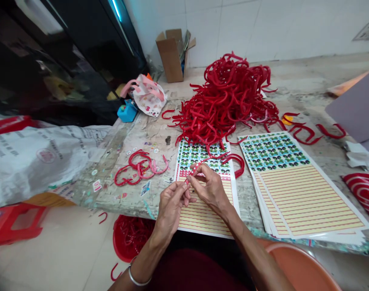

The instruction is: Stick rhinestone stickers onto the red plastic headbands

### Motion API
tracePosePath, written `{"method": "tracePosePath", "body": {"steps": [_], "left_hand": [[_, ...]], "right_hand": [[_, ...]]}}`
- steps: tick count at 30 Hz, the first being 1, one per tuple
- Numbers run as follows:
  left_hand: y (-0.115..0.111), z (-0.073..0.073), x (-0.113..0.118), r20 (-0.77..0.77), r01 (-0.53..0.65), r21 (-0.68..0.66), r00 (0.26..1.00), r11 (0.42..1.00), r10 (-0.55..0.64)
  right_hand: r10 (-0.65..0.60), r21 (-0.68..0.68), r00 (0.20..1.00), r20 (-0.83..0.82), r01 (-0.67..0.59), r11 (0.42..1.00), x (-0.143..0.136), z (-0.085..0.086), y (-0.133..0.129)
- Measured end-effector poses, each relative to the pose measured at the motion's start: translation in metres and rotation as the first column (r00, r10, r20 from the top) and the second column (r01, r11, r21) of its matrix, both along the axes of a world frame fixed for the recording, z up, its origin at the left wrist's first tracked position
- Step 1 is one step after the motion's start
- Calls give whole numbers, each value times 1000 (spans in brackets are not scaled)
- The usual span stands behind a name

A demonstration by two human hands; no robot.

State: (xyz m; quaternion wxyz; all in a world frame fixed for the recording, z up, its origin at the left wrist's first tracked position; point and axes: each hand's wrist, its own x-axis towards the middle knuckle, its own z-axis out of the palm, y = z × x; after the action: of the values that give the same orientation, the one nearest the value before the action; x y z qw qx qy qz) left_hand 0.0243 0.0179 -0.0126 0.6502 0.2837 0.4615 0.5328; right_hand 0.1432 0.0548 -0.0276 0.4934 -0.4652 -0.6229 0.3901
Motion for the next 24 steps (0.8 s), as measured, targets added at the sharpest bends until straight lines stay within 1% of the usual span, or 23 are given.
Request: {"method": "tracePosePath", "body": {"steps": [5,13,20,24], "left_hand": [[0,-1,1,17,-21,-2,1000,1000,21],[-1,-4,4,27,-37,17,999,999,36],[0,-3,6,1,-45,28,999,999,45],[-2,-1,7,29,-42,11,999,999,42]], "right_hand": [[-34,62,998,57,30,998,-2,-3,-2],[-81,35,997,-9,81,996,-6,-10,-9],[-138,-18,984,-110,137,990,-11,-7,-13],[-152,-90,950,-273,132,987,-9,-5,-10]]}}
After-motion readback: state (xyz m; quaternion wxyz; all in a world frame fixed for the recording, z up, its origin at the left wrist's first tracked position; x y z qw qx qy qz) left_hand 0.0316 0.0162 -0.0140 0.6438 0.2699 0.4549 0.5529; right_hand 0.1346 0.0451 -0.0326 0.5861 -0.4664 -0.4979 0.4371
